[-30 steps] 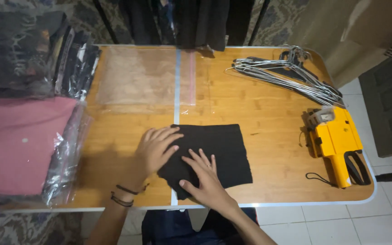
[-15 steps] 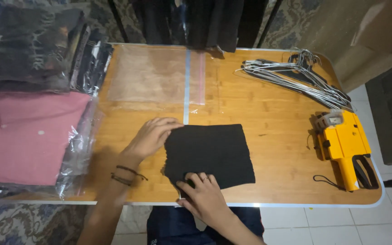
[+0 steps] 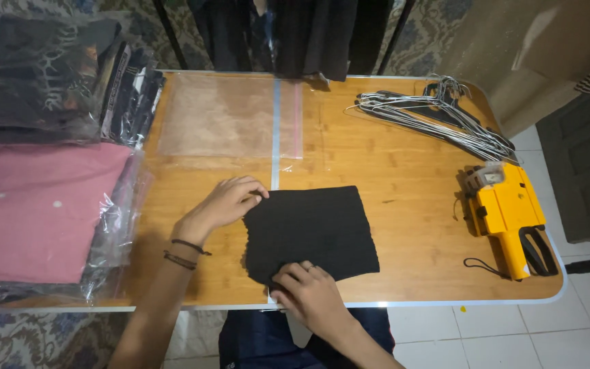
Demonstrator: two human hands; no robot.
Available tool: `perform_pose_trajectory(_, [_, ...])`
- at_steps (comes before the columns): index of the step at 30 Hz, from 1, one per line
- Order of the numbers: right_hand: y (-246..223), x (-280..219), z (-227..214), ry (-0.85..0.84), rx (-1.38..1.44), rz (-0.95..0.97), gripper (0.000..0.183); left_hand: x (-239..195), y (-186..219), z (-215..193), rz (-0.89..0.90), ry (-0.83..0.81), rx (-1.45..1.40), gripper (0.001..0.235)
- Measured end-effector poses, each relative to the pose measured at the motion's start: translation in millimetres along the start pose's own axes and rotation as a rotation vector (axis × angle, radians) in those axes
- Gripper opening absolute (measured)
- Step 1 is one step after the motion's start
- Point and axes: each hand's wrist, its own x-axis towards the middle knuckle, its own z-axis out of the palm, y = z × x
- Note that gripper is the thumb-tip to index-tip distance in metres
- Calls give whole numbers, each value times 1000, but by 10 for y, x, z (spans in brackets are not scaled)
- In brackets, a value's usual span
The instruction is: The person uses a yellow handheld steamer to press a grey and black raglan t-shirt on a wooden table. They then place the shirt on a hanger and hang it on a clothing rack. Finally, they remove a black t-shirt from a plastic bag and fold it on the table.
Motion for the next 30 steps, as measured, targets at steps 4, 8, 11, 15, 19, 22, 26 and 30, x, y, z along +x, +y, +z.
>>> perform_pose_trajectory(4, [-55,0,-28,22,-31,-54,25,51,62,-2,-108,-45,-10,16])
perform_pose_trajectory(8, [-5,-26,-14,58,43,-21,19,92,33,43,-261,-43,-242,18])
perform_pose_trajectory(11, [46,-13,-77,130,169,43,15,180,-133,96,-232,-15,-488,17])
perform_pose_trajectory(15, [182,-51,-164,215,299,113,16,351,-227,138,-299,-30,-809,16])
perform_pose_trajectory(19, [433,-196,-227,343,499,360,16,577,-49,116,-399,-62,-1251,18])
perform_pose_trajectory(22, [731,-394,-276,510,633,430,16,798,306,87,-412,-44,-1367,21])
perform_pose_trajectory(26, [1030,-641,-516,848,685,473,17,1143,669,303,-383,10,-1462,26])
perform_pose_trajectory(30, [1482,-999,-704,1023,864,474,17,1628,862,877,-268,6,-1629,29])
